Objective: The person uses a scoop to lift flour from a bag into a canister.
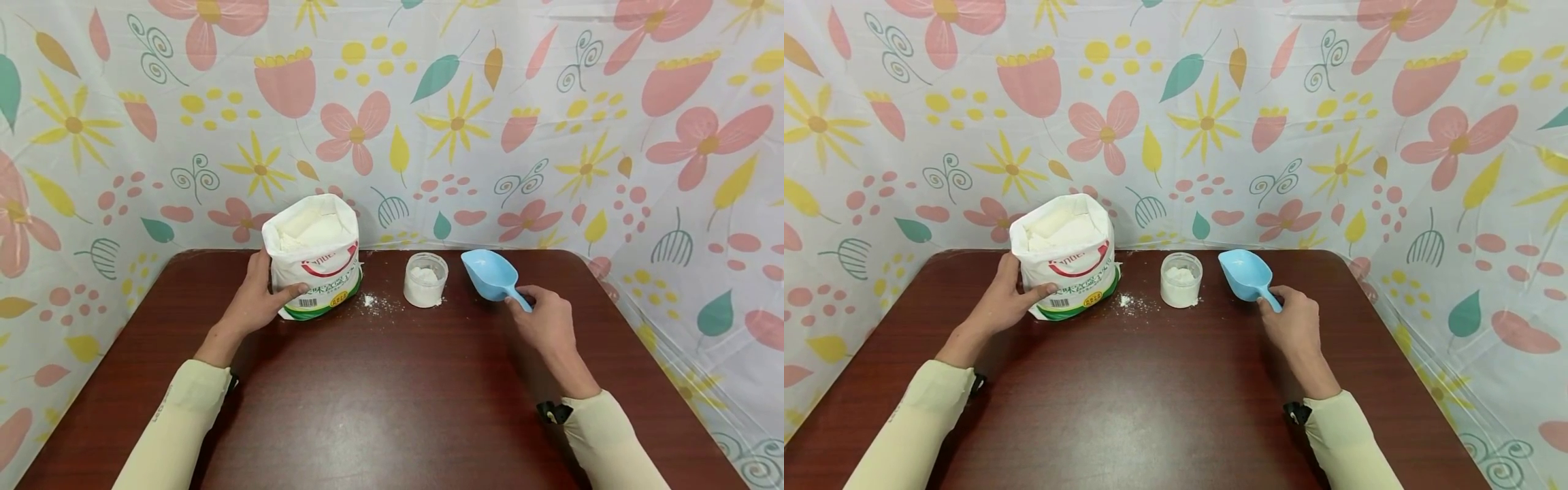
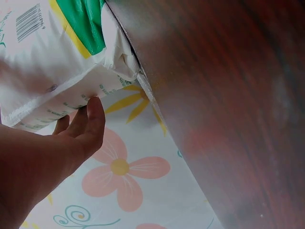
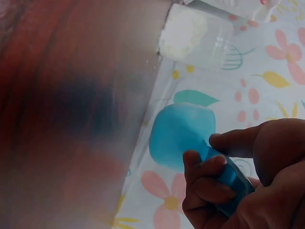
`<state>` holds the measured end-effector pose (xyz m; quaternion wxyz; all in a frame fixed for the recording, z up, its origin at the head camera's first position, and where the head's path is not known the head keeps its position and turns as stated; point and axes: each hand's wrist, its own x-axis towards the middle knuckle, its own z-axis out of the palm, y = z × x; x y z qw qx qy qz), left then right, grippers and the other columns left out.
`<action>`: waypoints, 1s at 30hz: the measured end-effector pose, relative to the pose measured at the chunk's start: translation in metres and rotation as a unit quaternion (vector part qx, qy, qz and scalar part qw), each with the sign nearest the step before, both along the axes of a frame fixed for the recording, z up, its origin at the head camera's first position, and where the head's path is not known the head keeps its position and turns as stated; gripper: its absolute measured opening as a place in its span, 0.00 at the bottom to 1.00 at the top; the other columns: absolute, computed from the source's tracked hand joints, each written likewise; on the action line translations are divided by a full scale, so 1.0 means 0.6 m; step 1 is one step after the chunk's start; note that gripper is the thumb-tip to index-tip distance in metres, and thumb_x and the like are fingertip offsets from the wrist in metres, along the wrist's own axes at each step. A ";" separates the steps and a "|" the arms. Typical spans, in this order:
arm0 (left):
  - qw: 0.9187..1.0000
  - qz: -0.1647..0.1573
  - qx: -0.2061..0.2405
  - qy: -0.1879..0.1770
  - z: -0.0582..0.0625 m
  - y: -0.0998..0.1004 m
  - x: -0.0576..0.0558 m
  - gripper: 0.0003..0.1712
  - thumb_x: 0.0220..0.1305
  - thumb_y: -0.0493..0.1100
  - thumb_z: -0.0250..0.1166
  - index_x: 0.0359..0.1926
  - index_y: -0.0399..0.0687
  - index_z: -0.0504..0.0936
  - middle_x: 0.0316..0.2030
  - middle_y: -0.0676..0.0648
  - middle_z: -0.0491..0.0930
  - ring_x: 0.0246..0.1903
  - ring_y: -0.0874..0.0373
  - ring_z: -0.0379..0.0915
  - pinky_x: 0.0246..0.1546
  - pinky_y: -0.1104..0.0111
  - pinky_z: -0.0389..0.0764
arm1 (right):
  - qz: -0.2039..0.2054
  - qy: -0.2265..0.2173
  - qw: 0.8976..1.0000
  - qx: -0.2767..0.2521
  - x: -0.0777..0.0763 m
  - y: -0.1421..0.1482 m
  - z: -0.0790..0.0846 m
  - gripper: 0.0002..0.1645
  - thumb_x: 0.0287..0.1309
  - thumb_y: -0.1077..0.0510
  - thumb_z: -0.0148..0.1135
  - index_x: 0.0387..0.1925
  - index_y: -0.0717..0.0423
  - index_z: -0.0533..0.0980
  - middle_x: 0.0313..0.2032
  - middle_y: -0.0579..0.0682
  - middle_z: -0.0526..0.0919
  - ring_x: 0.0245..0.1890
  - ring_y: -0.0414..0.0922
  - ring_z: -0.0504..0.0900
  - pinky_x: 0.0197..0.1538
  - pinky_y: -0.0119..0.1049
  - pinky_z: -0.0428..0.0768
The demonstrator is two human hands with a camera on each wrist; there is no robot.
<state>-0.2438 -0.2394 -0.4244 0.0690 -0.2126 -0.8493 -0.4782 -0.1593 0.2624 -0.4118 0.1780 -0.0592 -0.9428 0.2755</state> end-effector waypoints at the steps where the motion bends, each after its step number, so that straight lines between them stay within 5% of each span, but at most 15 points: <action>1: 1.000 0.000 0.000 -0.001 0.000 0.000 0.000 0.62 0.66 0.46 0.78 0.85 0.71 0.43 0.72 0.44 0.55 0.71 0.49 0.48 0.70 0.35 0.61 | -0.004 -0.002 1.000 -0.002 0.000 -0.001 -0.002 0.19 0.69 0.57 0.70 0.53 0.68 0.85 0.38 0.63 0.89 0.34 0.54 0.83 0.35 0.43 0.80; 6: 1.000 0.005 -0.003 -0.003 0.000 0.000 0.000 0.62 0.65 0.47 0.78 0.85 0.74 0.42 0.72 0.45 0.54 0.71 0.50 0.47 0.71 0.35 0.61 | -0.019 -0.010 1.000 -0.008 -0.003 -0.004 -0.010 0.21 0.70 0.56 0.69 0.55 0.69 0.83 0.40 0.65 0.88 0.36 0.56 0.82 0.38 0.51 0.82; 11: 1.000 0.005 -0.004 -0.001 0.001 0.001 0.001 0.63 0.65 0.47 0.78 0.85 0.75 0.42 0.71 0.45 0.57 0.71 0.51 0.49 0.70 0.35 0.62 | -0.013 -0.005 1.000 -0.002 -0.003 -0.004 -0.017 0.20 0.70 0.57 0.69 0.53 0.69 0.83 0.36 0.62 0.87 0.33 0.54 0.80 0.34 0.46 0.78; 19: 1.000 -0.013 0.016 0.016 0.005 0.004 0.001 0.61 0.64 0.42 0.79 0.84 0.66 0.48 0.69 0.47 0.60 0.70 0.52 0.54 0.70 0.38 0.64 | -0.004 -0.006 1.000 -0.007 -0.003 -0.006 -0.021 0.19 0.70 0.57 0.67 0.53 0.69 0.83 0.33 0.60 0.85 0.31 0.53 0.79 0.32 0.42 0.75; 22: 0.999 -0.024 0.027 0.019 0.027 0.012 0.011 0.58 0.63 0.38 0.79 0.83 0.54 0.52 0.69 0.45 0.63 0.72 0.50 0.58 0.70 0.38 0.65 | -0.001 -0.006 1.000 -0.007 -0.004 -0.008 -0.021 0.18 0.71 0.57 0.67 0.53 0.69 0.83 0.33 0.60 0.85 0.31 0.53 0.79 0.33 0.42 0.75; 30: 0.998 -0.035 0.034 0.032 0.040 0.017 0.016 0.55 0.62 0.35 0.78 0.82 0.48 0.54 0.65 0.46 0.69 0.69 0.49 0.64 0.69 0.39 0.67 | -0.004 -0.033 0.999 -0.007 -0.007 -0.010 -0.027 0.21 0.72 0.57 0.64 0.57 0.70 0.81 0.35 0.61 0.85 0.32 0.54 0.79 0.34 0.42 0.75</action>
